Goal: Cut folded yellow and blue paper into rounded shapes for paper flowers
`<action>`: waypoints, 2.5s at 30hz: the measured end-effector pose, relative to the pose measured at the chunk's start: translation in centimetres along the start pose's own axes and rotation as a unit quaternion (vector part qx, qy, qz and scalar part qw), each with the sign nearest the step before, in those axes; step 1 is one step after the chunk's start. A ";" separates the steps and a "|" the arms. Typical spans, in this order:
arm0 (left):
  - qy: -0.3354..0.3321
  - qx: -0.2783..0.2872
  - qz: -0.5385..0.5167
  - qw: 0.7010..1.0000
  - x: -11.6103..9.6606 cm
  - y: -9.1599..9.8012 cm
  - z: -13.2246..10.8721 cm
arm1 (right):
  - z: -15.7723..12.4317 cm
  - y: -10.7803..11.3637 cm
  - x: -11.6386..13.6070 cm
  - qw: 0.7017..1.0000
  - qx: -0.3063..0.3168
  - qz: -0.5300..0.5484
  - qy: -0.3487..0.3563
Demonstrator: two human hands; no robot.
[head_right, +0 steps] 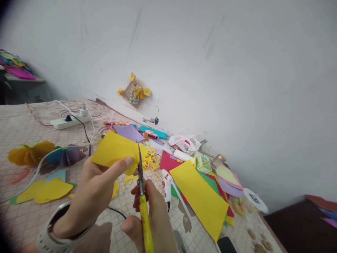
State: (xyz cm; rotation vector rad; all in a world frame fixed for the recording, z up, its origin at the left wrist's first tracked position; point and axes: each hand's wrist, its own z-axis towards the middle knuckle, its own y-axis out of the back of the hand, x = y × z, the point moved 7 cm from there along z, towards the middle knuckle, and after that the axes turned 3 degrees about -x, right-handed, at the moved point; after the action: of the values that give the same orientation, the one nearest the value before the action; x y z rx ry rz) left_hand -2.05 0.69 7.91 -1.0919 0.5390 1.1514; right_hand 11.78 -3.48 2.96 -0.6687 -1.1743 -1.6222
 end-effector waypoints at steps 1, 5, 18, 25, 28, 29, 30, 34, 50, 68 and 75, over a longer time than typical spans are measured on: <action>0.000 -0.001 0.002 1.000 0.0 0.0 0.0 | 0.0 0.0 0.0 1.000 -0.002 0.000 0.001; 0.000 -0.007 0.014 1.000 -0.1 0.0 0.0 | 0.1 0.1 0.2 1.000 -0.005 0.006 0.001; -0.001 0.000 -0.001 1.000 -0.1 -0.2 0.0 | 0.3 0.1 0.0 1.000 -0.003 0.014 0.000; 0.002 -0.010 0.019 1.000 0.1 0.2 -0.2 | 0.2 0.1 0.2 1.000 -0.012 0.003 0.017; -0.001 -0.014 0.021 1.000 -0.1 0.2 -0.2 | 0.2 0.1 0.1 1.000 -0.004 -0.006 0.007; -0.003 -0.013 0.018 1.000 -0.1 0.2 -0.1 | 0.2 0.0 0.0 1.000 0.000 -0.009 0.005; -0.005 -0.012 0.012 1.000 -0.2 0.1 -0.1 | 0.2 0.0 0.0 1.000 0.003 -0.009 0.004; -0.004 -0.004 -0.002 1.000 -0.2 -0.1 0.0 | 0.0 0.0 -0.1 1.000 -0.003 -0.003 0.002; -0.011 -0.019 0.019 1.000 0.0 0.2 -0.2 | 0.2 -0.2 -0.7 0.999 0.002 0.026 -0.045; -0.011 -0.019 0.032 0.999 0.0 0.3 -0.2 | 0.2 -0.3 -1.5 0.997 0.029 0.039 -0.062; -0.011 -0.014 0.031 0.999 -0.1 0.2 -0.2 | 0.2 -0.3 -1.7 0.998 0.045 0.011 -0.046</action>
State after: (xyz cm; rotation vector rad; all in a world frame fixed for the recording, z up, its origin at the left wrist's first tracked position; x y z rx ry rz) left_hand -2.20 0.48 7.79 -1.0913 0.5434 1.2275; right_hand 12.13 -2.65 1.53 -0.7007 -1.2950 -1.5244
